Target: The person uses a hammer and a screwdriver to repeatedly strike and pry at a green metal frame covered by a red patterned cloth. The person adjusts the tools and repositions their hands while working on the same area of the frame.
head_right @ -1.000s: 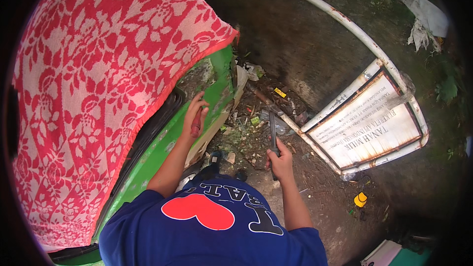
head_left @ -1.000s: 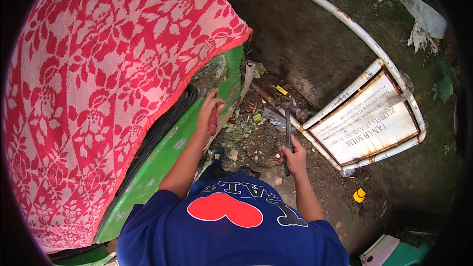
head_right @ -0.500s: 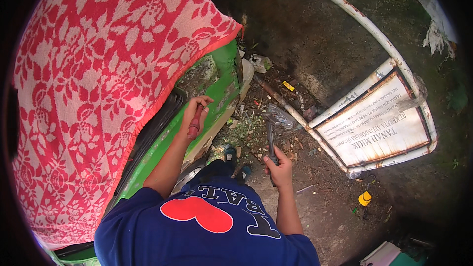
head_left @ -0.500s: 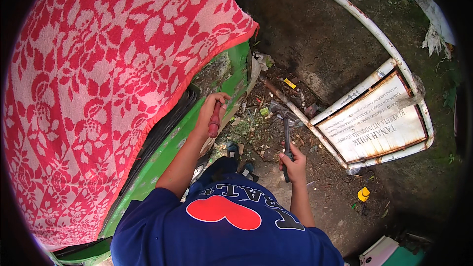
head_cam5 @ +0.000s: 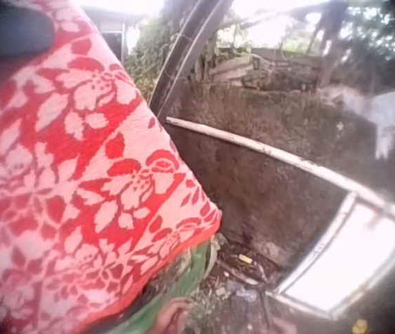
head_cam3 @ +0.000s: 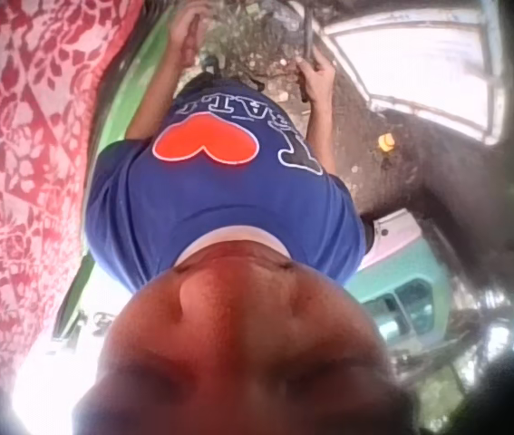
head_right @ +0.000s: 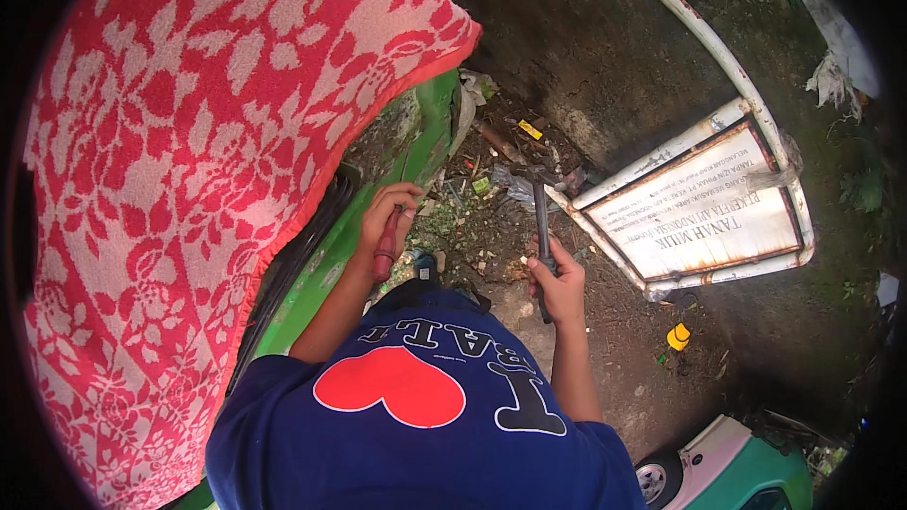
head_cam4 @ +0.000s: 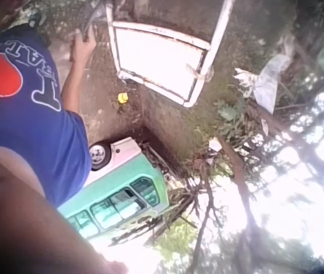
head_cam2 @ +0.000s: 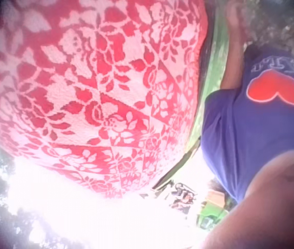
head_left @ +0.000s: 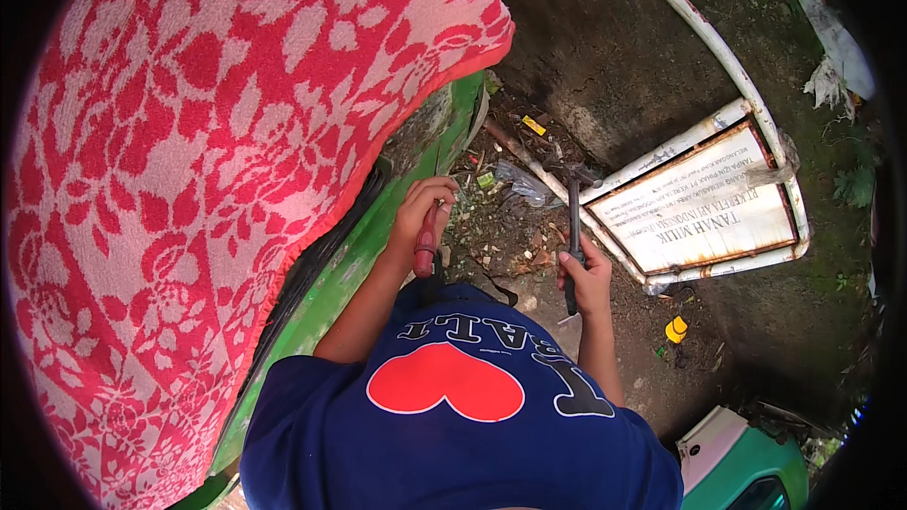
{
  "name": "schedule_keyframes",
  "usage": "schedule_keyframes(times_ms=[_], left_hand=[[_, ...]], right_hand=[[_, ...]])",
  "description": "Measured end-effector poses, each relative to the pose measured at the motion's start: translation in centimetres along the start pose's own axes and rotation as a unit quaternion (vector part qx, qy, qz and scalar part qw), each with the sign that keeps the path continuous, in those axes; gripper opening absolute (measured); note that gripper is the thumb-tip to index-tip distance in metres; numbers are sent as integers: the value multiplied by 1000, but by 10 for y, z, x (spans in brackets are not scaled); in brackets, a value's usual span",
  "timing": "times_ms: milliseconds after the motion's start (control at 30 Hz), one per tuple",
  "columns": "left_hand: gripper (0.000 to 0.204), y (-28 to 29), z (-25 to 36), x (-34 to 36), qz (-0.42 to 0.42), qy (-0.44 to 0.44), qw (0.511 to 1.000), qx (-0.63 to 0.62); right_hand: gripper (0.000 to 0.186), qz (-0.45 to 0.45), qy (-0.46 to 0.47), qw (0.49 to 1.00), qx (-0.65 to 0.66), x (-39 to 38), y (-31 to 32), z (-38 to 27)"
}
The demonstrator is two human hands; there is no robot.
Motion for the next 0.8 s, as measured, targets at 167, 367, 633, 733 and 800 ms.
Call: schedule_keyframes(times_ms=[167, 367, 633, 733, 800], left_hand=[[27, 0, -11, 1, 2, -1, 1000, -22], [22, 3, -1, 13, 8, -12, 1000, -3], [24, 6, -7, 20, 16, 46, 998, 32], [28, -6, 4, 31, 55, 82, 995, 23], [26, -10, 16, 38, 37, 100, 993, 44]], right_hand=[[43, 0, -3, 1000, 2, 12, -18, -21], [44, -29, 3, 1000, -8, 28, -27, -18], [44, -94, -15, 995, 20, 50, 1, -13], [45, -119, -25, 992, 25, 60, 20, -17], [45, -130, -28, 991, 33, 63, 36, -18]])
Point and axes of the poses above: each hand's wrist, its own x-axis towards the middle knuckle, its own y-axis out of the back of the hand, z = x × y, the point moved 3 cm from there along x, towards the middle knuckle, and after that the axes turned 2 degrees about -z, right-handed, at the moved point
